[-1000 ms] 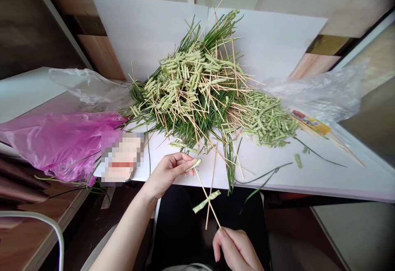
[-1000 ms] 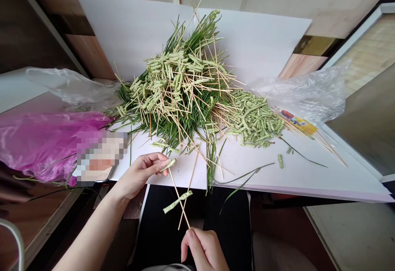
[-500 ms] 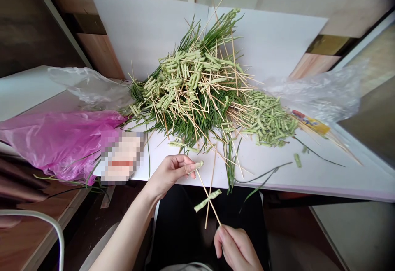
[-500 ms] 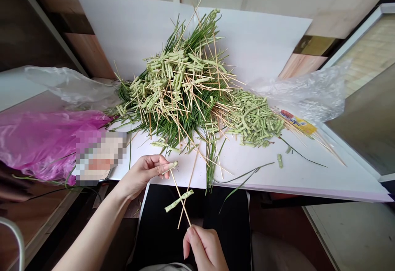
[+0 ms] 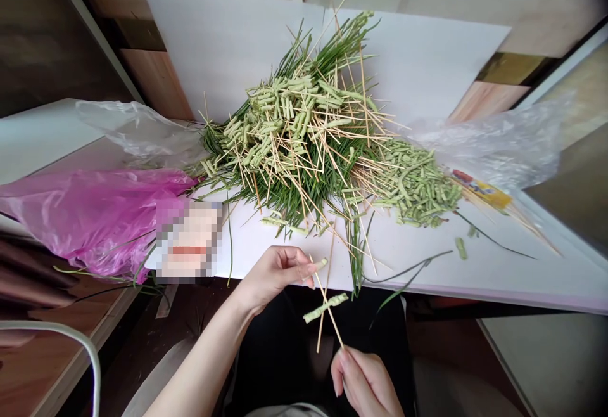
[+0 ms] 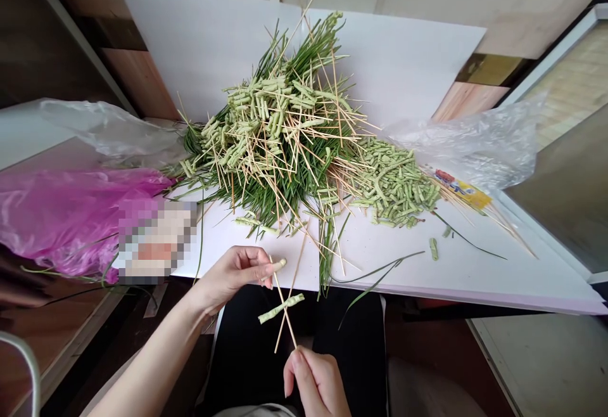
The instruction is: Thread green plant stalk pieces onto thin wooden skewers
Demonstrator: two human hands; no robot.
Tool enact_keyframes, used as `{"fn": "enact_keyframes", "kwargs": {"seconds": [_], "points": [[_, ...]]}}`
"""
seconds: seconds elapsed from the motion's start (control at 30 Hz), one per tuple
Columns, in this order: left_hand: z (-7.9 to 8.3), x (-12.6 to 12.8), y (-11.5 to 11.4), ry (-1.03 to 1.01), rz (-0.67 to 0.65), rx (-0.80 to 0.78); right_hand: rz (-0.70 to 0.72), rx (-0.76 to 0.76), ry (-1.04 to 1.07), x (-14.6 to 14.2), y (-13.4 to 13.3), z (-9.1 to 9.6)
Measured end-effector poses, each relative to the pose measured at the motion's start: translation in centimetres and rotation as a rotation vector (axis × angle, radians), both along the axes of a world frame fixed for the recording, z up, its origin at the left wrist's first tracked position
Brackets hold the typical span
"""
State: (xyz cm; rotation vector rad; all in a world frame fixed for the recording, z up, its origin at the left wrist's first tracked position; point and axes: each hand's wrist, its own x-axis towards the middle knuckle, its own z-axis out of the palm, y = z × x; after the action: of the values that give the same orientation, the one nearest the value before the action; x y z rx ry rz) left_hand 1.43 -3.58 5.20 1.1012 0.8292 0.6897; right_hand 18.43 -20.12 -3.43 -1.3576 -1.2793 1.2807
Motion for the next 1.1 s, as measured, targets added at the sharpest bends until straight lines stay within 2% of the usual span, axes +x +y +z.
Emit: {"fn": "enact_keyframes", "kwargs": {"seconds": [0.1, 0.2, 0.27, 0.37, 0.43, 0.5, 0.63, 0.87, 1.1], "points": [[-0.2, 0.9, -0.7, 0.006, -0.098, 0.014, -0.012, -0.011, 0.058, 0.1, 0.3, 0.0], [-0.4, 0.9, -0.5, 0.085, -0.116, 0.170, -0.048, -0.060, 0.051, 0.3, 0.2, 0.3], [-0.7, 0.3, 0.3, 0.239, -0.022, 0.397, -0.069, -0.108, 0.013, 0.5, 0.1, 0.5], [-1.2, -0.6, 1.8, 0.580, 0.173, 0.860, -0.069, -0.137, -0.018, 0.7, -0.1, 0.3], [-1.8, -0.9, 2.6, 0.791, 0.190, 1.086, -0.056, -0.130, -0.016, 0.9, -0.1, 0.0], [-2.4, -1.1, 3.0, 0.971, 0.171, 1.188, -0.043, -0.122, -0.011, 1.1, 0.0, -0.2], [-3.2, -1.3, 3.3, 1.127, 0.205, 1.230, -0.039, -0.139, -0.009, 1.1, 0.0, 0.2], [-2.7, -2.1, 3.3, 1.111, 0.206, 1.196, -0.080, -0.186, -0.037, 1.0, -0.2, 1.5], [-2.7, -2.3, 3.3, 1.075, 0.169, 1.194, -0.086, -0.187, -0.060, 1.1, -0.3, 1.4]]}}
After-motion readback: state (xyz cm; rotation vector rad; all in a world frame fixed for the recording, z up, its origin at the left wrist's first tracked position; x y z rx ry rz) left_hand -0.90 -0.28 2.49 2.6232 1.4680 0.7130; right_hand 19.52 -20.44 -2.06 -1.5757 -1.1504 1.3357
